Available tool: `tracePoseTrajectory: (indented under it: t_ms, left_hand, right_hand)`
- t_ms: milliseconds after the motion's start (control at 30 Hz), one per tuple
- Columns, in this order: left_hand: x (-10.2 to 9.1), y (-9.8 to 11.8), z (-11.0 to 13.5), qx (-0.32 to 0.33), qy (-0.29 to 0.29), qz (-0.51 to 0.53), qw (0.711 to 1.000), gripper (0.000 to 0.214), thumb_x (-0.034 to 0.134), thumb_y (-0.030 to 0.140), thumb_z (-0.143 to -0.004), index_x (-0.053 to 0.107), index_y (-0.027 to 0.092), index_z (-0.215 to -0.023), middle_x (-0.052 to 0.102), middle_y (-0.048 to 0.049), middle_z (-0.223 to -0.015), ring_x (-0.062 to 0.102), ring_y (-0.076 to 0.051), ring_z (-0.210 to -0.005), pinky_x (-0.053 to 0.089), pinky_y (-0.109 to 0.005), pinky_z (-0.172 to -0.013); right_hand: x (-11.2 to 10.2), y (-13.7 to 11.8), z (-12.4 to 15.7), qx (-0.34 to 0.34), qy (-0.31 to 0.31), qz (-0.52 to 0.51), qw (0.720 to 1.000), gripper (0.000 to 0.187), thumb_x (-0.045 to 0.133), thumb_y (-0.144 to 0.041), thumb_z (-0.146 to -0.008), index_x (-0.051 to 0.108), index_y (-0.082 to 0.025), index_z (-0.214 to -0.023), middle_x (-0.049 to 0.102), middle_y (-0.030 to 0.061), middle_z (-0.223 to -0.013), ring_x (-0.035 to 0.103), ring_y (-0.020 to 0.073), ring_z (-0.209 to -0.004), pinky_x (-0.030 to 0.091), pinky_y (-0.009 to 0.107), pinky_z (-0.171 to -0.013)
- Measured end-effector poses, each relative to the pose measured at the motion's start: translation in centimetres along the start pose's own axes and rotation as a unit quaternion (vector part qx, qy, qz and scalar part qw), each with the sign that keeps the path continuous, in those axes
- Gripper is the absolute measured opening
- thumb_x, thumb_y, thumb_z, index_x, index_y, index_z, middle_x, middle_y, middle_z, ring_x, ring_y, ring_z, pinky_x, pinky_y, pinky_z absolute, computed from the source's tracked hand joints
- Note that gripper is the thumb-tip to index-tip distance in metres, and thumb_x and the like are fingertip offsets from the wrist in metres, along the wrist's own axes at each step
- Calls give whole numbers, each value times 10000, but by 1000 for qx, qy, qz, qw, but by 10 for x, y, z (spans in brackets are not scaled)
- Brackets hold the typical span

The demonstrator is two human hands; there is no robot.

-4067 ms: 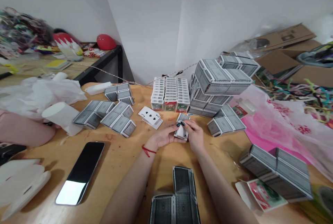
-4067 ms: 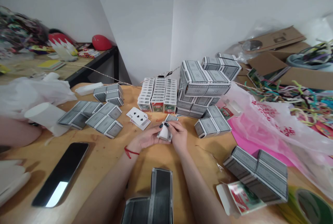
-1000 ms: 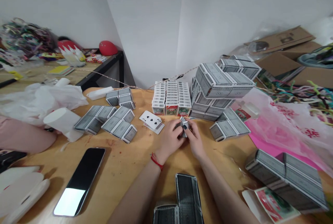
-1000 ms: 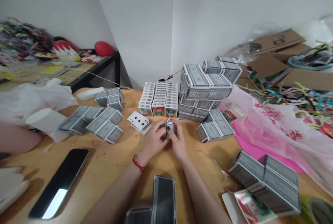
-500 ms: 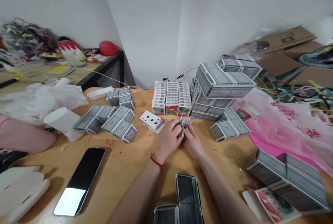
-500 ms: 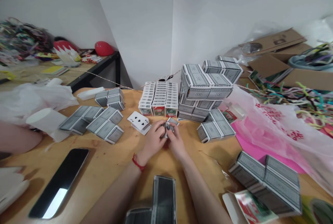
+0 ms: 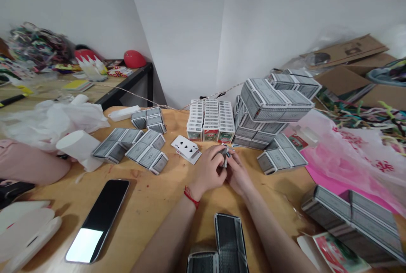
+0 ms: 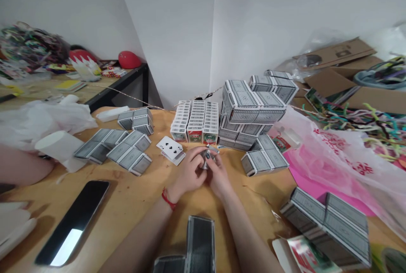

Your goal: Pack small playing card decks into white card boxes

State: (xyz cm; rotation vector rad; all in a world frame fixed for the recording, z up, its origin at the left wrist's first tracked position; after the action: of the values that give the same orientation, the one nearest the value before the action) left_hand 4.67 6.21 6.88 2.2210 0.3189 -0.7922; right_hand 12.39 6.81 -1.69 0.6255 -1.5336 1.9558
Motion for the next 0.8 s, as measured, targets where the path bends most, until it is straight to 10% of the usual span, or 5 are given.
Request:
tracePoseTrajectory:
  t_ms: [300, 600, 800]
  left_hand:
    - [-10, -50, 11, -210, 127, 190, 951, 125, 387, 260, -835, 476, 181, -872, 532, -32, -833, 527, -144, -779, 446, -295, -728]
    - [24, -69, 15, -333, -38, 424, 841, 344, 534, 329, -771, 514, 203, -1090, 548, -65, -1125, 556, -180, -934, 473, -299, -758]
    - [32, -66, 18, -340, -88, 518, 780, 500, 659, 300, -696, 480, 194, -1151, 599, -83, -1016, 588, -153, -835, 479, -230, -646]
  right_hand:
    - [6, -29, 7, -177, 10, 227, 958, 498, 662, -303, -679, 436, -272, -1122, 607, 27, -966, 581, 165, -817, 474, 299, -715]
    - [10, -31, 13, -287, -14, 329, 900, 730, 681, -255, -653, 309, -274, -1281, 463, 83, -1227, 459, 224, -1130, 356, 413, -971]
    - [3, -35, 9, -263, 2, 296, 918, 746, 716, -232, -608, 343, -293, -1250, 500, 74, -1162, 521, 211, -1045, 446, 398, -878]
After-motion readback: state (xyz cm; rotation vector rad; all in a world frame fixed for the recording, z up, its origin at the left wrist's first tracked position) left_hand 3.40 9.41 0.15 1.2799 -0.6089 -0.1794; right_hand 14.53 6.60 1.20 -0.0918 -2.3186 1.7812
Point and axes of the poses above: each hand's wrist, its own z-axis away from the middle knuckle, its own x-axis out of the palm, y = z × x, the point moved 9 cm from there along -z, towards the middle knuckle
